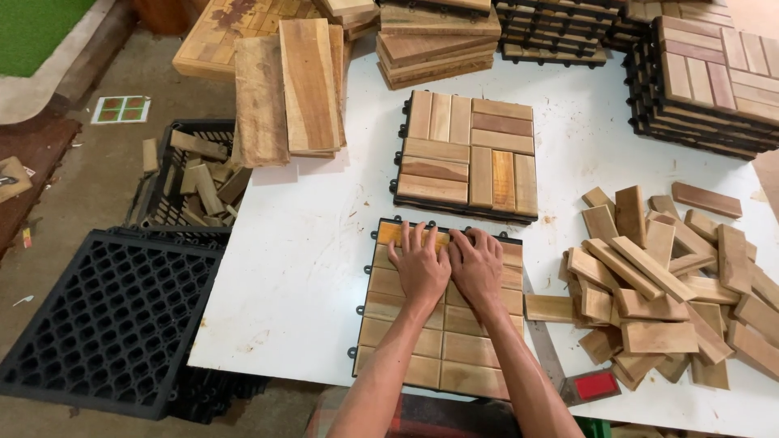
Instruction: Assembling wooden floor tiles by placing individual wood slats into a plastic interlocking grid
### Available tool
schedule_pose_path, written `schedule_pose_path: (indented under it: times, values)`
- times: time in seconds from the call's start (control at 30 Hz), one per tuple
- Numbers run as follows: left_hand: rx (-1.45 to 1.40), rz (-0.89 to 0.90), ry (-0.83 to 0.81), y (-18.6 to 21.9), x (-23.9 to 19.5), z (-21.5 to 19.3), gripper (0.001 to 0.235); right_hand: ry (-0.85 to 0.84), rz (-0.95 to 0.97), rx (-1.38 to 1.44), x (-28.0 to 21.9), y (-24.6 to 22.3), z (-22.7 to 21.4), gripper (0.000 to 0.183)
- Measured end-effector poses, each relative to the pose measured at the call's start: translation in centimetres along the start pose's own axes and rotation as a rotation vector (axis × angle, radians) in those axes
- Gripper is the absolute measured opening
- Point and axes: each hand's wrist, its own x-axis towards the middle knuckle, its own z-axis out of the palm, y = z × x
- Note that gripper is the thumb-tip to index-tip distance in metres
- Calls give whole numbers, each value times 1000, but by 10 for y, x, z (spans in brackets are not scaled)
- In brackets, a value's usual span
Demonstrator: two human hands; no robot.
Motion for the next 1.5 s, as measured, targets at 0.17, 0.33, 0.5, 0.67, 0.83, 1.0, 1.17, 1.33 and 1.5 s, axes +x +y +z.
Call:
schedule_pose_path:
  times: [0.17,0.33,0.5,0.67,0.83,1.0,1.17,1.33,1.5]
  values:
    - [10,-1,-1,0,0,0,37,14,-10,-15,0,1,1,24]
    - [12,-4,-3,1,0,0,37,5,-8,-4,0,2,2,24]
    - [58,26,-9,-2,2,3,36,-21,35,26,0,2,2,23]
    - [57,118,-71,-20,3,-3,37,-144,80,60,1,4,-10,27]
    - [83,152,-174,-34,8,-14,43,-346,65,29,0,16,-27,41]
    - [112,117,-277,-33,10,-36,51,-444,82,58,0,26,-45,51]
    - [157,102,-329,-34,12,-55,57,-475,75,59,-4,41,-38,55]
    - [217,74,-384,-32,3,-75,64,-421,45,89,-9,46,-36,58]
    - [255,75,-377,-36,-25,-84,61,-258,71,-23,-22,12,-59,51]
